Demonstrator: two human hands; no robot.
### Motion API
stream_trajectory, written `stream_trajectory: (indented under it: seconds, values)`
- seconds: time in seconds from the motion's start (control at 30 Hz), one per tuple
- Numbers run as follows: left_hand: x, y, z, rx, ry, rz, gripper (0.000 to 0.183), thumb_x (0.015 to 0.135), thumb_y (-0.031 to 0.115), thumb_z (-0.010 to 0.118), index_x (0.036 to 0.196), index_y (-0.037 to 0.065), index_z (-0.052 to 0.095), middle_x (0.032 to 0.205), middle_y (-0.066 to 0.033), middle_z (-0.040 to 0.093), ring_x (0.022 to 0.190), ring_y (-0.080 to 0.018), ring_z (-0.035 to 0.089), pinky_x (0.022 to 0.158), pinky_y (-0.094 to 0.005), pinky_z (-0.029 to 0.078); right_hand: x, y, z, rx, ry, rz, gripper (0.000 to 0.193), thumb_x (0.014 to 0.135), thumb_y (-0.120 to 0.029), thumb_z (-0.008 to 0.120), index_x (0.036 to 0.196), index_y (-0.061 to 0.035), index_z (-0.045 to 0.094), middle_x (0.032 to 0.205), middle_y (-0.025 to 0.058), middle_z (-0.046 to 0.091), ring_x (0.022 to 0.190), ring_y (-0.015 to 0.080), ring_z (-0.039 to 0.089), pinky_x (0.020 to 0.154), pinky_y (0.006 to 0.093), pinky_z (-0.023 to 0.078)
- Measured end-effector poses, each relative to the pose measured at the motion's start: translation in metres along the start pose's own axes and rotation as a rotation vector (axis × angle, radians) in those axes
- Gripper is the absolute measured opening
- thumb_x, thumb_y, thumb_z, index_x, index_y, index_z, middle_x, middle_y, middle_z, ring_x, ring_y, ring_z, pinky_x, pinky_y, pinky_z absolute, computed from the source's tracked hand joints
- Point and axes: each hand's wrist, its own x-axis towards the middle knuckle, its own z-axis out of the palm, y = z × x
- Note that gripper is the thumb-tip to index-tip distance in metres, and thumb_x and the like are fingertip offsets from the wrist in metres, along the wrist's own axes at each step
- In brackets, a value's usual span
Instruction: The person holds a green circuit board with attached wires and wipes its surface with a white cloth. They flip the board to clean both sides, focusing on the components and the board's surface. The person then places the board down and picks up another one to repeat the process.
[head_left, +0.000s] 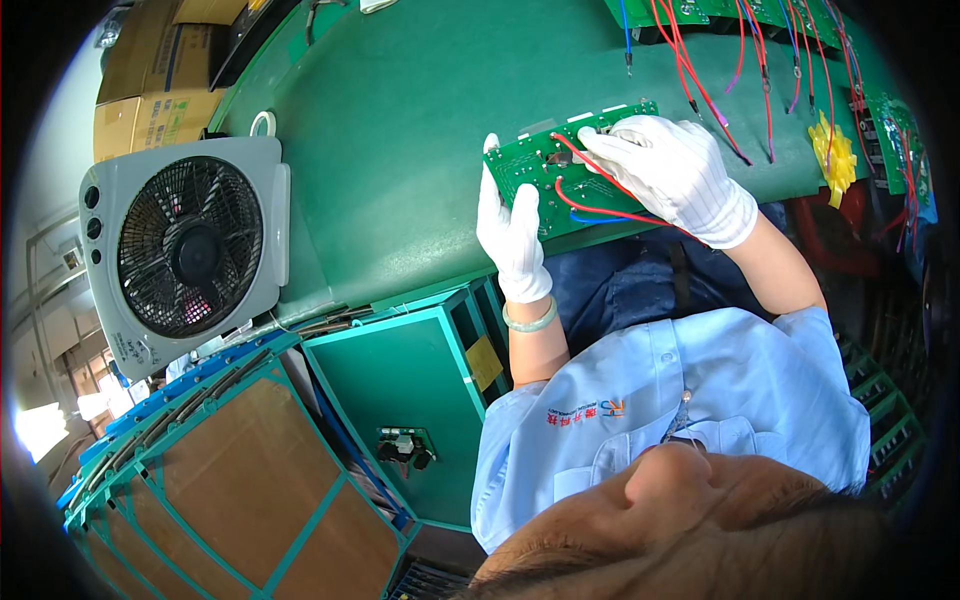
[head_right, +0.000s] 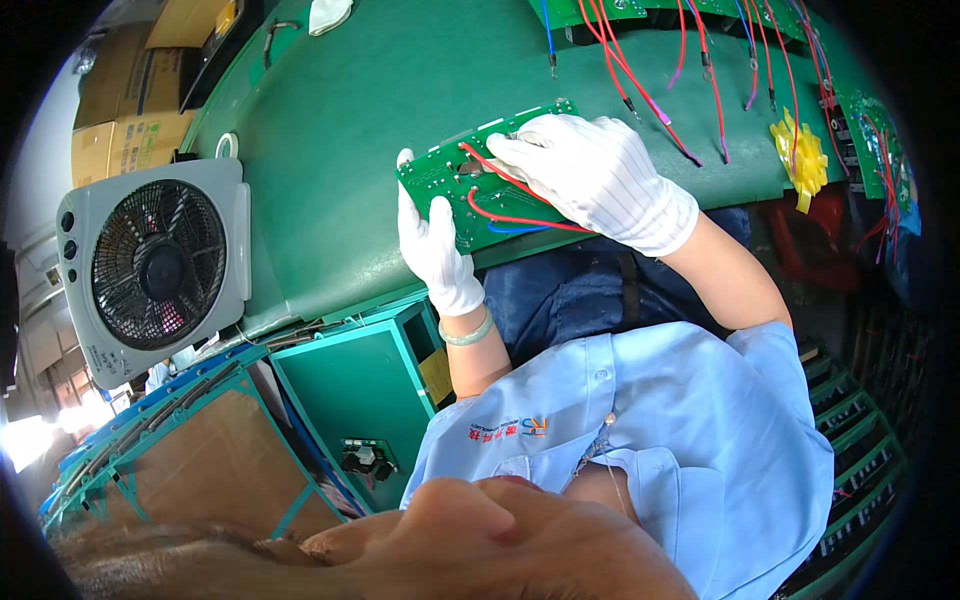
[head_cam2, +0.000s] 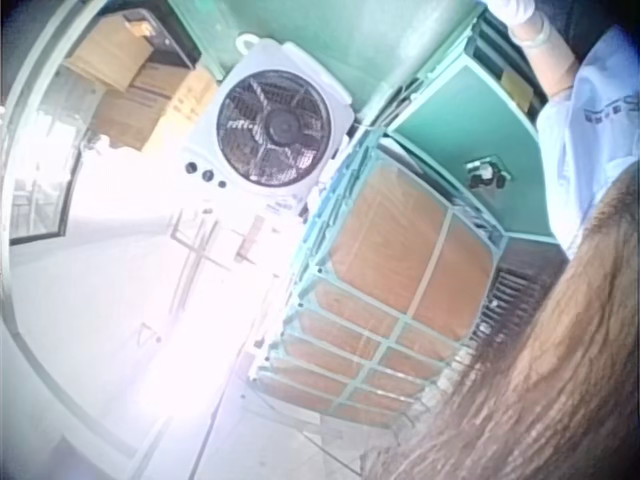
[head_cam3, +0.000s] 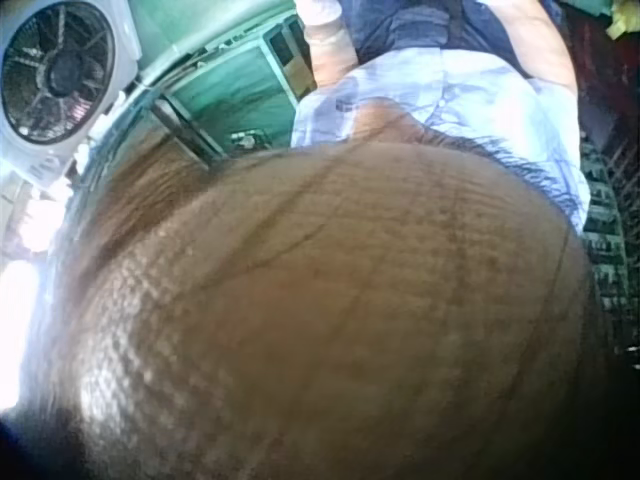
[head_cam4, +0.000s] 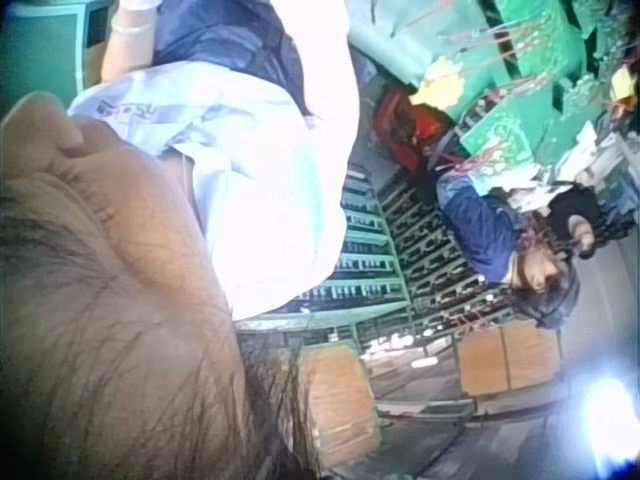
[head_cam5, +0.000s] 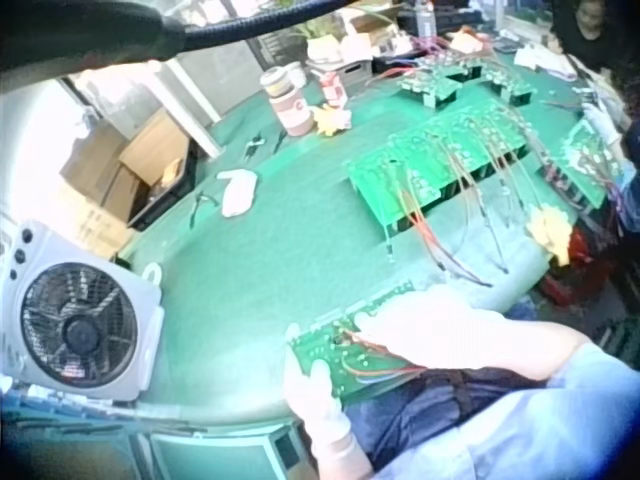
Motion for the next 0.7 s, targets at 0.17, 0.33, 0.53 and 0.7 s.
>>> stream_trajectory:
  seconds: [0.17, 0.33, 0.53, 0.7]
  values:
    - [0.0001, 0.0023, 0.0019, -0.020, -0.021, 0.001, 0.059, 0.086, -0.012, 0.048, 0.144, -0.012, 0.035, 0.151, -0.0164, 0.039, 0.128, -0.0201, 0.048, 0.110, -0.0344, 0.034, -0.0009, 0.0007, 0.0004, -0.005, -0.014, 0.006, 0.039, 0.077, -0.017, 0.074, 0.116, -0.0112, 0.068, 0.090, 0.0023, 0.065, 0.073, 0.0162, 0.065, 0.056, 0.0288, 0.048]
    - [0.0000, 0.0062, 0.0046, -0.016, -0.011, -0.007, 0.059, 0.086, -0.013, 0.048, 0.144, -0.011, 0.036, 0.151, -0.0160, 0.039, 0.127, -0.0195, 0.048, 0.109, -0.0337, 0.035, -0.0010, 0.0010, 0.0010, -0.001, -0.005, 0.009, 0.039, 0.078, -0.017, 0.074, 0.116, -0.0115, 0.068, 0.091, 0.0026, 0.066, 0.074, 0.0161, 0.066, 0.056, 0.0290, 0.048]
    - [-0.0007, 0.0059, 0.0043, -0.007, -0.004, 0.007, 0.060, 0.086, -0.013, 0.050, 0.144, -0.010, 0.037, 0.153, -0.0166, 0.037, 0.126, -0.0194, 0.049, 0.107, -0.0328, 0.037, -0.0001, 0.0012, -0.0025, 0.009, -0.034, -0.006, 0.039, 0.078, -0.017, 0.073, 0.116, -0.0115, 0.069, 0.091, 0.0029, 0.066, 0.074, 0.0169, 0.066, 0.056, 0.0299, 0.048]
    - [-0.0002, 0.0085, 0.0070, 0.002, 0.001, 0.009, 0.060, 0.086, -0.013, 0.050, 0.144, -0.010, 0.037, 0.153, -0.0159, 0.037, 0.124, -0.0183, 0.050, 0.104, -0.0310, 0.040, 0.0002, -0.0009, -0.0037, -0.011, -0.012, 0.006, 0.040, 0.077, -0.016, 0.074, 0.117, -0.0117, 0.069, 0.091, 0.0031, 0.066, 0.074, 0.0174, 0.066, 0.056, 0.0297, 0.048]
